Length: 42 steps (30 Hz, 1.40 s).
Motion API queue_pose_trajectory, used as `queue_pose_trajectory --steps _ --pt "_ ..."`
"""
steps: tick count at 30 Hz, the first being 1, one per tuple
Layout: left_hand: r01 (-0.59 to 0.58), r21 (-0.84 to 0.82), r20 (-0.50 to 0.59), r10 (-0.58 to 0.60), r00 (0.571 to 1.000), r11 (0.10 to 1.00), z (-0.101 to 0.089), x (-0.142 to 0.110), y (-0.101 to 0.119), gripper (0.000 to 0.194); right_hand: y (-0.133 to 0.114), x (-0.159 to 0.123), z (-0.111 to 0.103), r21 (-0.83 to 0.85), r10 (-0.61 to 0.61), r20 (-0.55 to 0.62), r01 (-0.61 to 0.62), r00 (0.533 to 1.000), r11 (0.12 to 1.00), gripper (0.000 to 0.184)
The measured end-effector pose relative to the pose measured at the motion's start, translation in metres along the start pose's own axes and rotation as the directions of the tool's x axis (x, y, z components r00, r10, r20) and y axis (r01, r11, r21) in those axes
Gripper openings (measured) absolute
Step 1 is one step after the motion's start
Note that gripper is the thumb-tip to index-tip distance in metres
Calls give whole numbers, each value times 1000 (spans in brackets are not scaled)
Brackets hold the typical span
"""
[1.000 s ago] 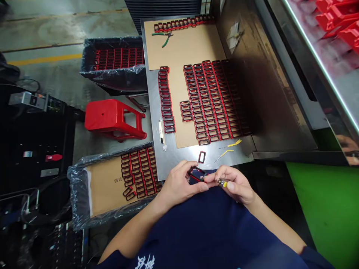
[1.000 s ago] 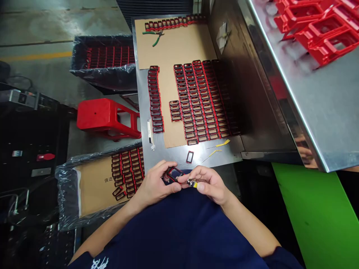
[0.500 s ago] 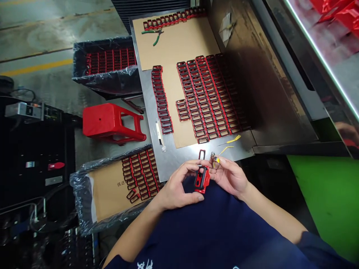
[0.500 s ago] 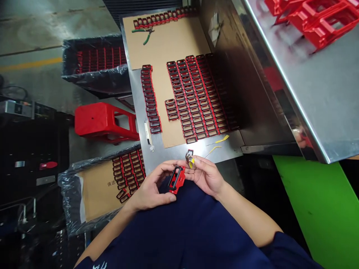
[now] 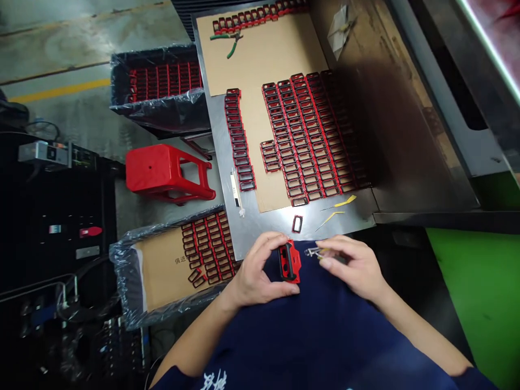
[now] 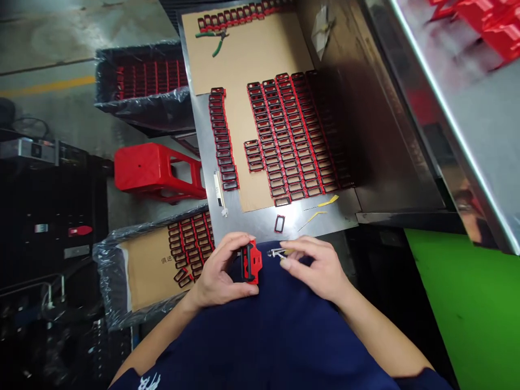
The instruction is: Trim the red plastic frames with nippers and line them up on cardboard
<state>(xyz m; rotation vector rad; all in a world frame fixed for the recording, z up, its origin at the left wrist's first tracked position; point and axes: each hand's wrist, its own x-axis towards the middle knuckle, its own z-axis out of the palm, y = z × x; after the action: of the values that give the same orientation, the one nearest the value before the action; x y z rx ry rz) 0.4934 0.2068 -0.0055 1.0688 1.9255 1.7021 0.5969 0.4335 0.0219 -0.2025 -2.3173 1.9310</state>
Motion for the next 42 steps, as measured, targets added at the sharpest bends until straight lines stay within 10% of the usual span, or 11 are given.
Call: queue_pose_trajectory --steps 9,42 --pt "-146 65 9 146 989 987 3 11 3 91 -17 6 1 -245 -411 251 468 877 849 10" --pt "-163 146 12 163 987 976 -3 6 -5 91 -33 16 6 -278 -348 375 462 859 842 11"
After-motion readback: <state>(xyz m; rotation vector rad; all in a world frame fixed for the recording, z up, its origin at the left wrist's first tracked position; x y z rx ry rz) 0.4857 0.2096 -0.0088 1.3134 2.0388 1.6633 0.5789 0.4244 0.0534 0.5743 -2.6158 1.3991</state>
